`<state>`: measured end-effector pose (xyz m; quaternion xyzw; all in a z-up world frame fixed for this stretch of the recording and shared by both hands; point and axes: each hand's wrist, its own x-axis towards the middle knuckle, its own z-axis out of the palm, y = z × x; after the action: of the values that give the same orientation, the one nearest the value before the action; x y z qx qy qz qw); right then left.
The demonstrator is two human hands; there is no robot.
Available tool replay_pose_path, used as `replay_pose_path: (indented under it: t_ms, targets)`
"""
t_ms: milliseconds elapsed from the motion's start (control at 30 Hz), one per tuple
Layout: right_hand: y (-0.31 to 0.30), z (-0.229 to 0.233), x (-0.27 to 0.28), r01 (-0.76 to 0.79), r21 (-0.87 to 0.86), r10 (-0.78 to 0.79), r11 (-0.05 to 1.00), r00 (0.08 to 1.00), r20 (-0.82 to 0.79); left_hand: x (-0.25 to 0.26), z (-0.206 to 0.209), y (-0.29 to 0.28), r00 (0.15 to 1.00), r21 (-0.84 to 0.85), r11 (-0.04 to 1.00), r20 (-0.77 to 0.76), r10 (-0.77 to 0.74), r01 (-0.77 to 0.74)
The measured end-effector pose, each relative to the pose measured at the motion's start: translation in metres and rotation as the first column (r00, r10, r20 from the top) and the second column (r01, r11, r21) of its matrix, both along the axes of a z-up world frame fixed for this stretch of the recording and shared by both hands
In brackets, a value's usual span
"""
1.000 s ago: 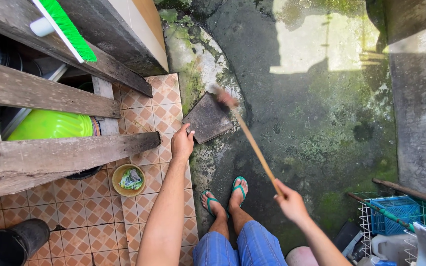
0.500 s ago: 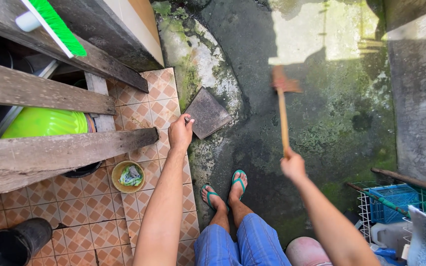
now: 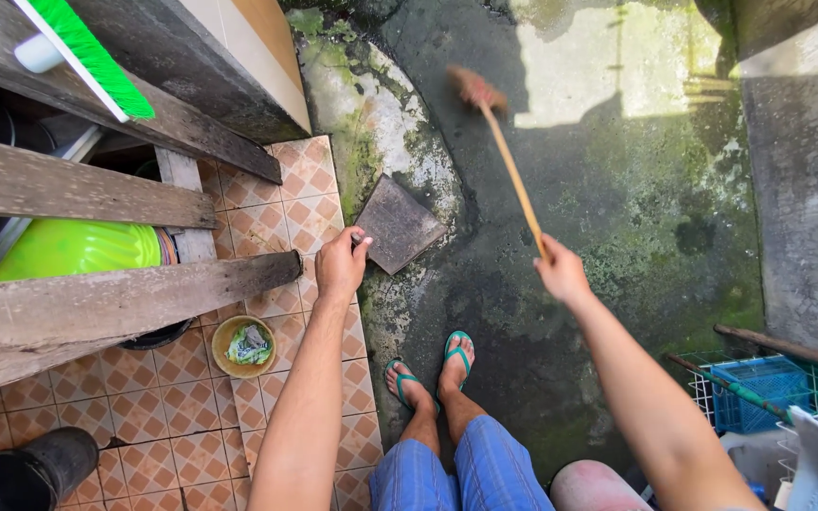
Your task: The person sweeps debris from a tiled floor into a dustpan using a broom, then moves to a mossy outdoor area to sweep more debris into the dustpan, and finally returns indoors to sweep a concrete floor. The person repeatedly sweeps and collects debris into the dustpan throughout the episode.
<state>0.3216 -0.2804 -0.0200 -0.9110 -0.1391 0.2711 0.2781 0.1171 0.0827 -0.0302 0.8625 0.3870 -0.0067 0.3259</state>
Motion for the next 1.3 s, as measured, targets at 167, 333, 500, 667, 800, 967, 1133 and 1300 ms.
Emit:
replay_pose_path:
  t_ms: [167,333,500,667,800,967,1133,1300]
  targets:
    - [0.051,-0.15,0.133,-0.045,-0.23,0.051,0.972,0.998,0.021,-0.005,0.021,-0.01,0.999,-0.01,1.0,0.035,0.009,-0.009]
    - [0.085,-0.167,0.1,-0.073,-0.312,0.061,0.947,0.997,-0.048,-0.019,-0.014,-0.019,1.0,0.019,1.0,0.012,0.007,-0.007]
    - [0.042,-0.047,-0.032,-0.274,-0.213,0.223,0.938,0.946,-0.235,-0.008,0.001,-0.02,0.999,-0.049,0.998,0.019,0.046,-0.045]
    - [-0.024,0.04,-0.073,-0.286,-0.214,0.179,0.934,0.893,-0.413,-0.014,-0.023,-0.015,0.998,-0.021,0.998,-0.031,0.055,-0.056]
    - [-0.01,0.004,-0.028,-0.178,-0.183,0.13,0.967,0.96,-0.248,-0.016,-0.035,-0.016,0.994,0.001,0.995,-0.046,0.097,-0.097]
    - [0.077,-0.049,0.033,-0.147,-0.251,0.118,0.957,0.985,-0.128,-0.021,-0.032,-0.022,0.992,-0.022,0.992,-0.022,0.127,-0.128]
    - [0.107,-0.119,0.017,-0.156,-0.318,0.125,0.935,0.985,-0.115,-0.023,-0.033,-0.03,0.99,-0.019,0.99,-0.016,0.14,-0.14]
    - [0.075,-0.048,-0.087,-0.298,-0.247,0.231,0.922,0.935,-0.268,-0.029,-0.045,-0.039,0.984,-0.057,0.983,-0.044,0.172,-0.174]
